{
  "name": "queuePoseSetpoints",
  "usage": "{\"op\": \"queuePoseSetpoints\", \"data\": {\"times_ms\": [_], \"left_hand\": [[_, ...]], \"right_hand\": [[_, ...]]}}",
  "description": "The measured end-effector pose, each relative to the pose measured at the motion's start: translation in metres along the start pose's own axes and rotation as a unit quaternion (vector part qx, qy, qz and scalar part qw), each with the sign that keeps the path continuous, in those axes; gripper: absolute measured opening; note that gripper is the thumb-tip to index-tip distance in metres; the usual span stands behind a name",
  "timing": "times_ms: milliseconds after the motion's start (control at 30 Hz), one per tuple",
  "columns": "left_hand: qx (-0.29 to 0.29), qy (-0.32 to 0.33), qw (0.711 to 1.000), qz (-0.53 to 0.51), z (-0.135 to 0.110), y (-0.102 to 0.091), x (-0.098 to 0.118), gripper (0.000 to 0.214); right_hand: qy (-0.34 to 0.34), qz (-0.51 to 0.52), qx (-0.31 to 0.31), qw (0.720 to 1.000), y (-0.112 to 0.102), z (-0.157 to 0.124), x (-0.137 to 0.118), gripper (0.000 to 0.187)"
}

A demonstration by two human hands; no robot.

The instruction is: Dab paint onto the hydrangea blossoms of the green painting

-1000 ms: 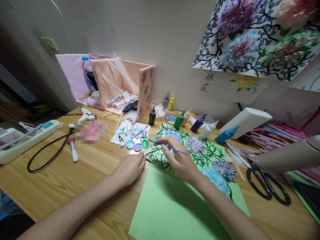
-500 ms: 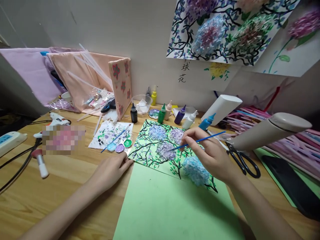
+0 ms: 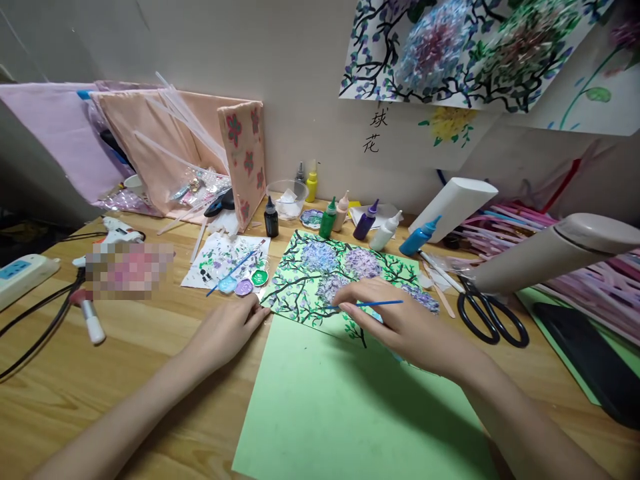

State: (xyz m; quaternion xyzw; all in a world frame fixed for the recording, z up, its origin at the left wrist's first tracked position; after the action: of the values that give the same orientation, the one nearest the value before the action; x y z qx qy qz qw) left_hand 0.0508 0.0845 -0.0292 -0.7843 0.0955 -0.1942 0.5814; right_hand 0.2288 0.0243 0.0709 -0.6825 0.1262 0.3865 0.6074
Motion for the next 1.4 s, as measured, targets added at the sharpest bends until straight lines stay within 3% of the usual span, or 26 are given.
{"op": "queuePoseSetpoints", "data": {"times_ms": [400, 567, 733, 1400], "left_hand": [[0.012, 0.002, 1.000, -0.007, 0.000, 0.001, 0.000, 0.027], [0.015, 0.005, 1.000, 0.010, 0.000, 0.001, 0.000, 0.029], [0.020, 0.009, 1.000, 0.016, -0.001, 0.000, 0.002, 0.028], [0.022, 0.020, 0.999, 0.024, -0.003, -0.001, 0.004, 0.031]], "right_hand": [[-0.019, 0.089, 0.113, 0.989, 0.008, 0.008, 0.004, 0.021], [-0.026, 0.112, 0.174, 0.978, -0.003, 0.003, 0.004, 0.023], [-0.021, 0.097, 0.108, 0.989, 0.015, 0.012, 0.001, 0.024], [-0.015, 0.076, 0.099, 0.992, 0.023, 0.014, 0.007, 0.025]]}}
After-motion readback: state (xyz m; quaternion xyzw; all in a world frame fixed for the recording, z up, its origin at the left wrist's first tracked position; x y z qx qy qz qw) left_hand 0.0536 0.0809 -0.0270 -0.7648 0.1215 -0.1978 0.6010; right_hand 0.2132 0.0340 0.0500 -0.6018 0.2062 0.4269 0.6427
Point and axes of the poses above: each hand's wrist, its own z-axis towards the middle knuckle, its own y-axis out of the palm, x = y × z, the point moved 10 cm from there along z, towards the middle knuckle, and after that the axes turned 9 degrees about z, right-handed, at the moved point
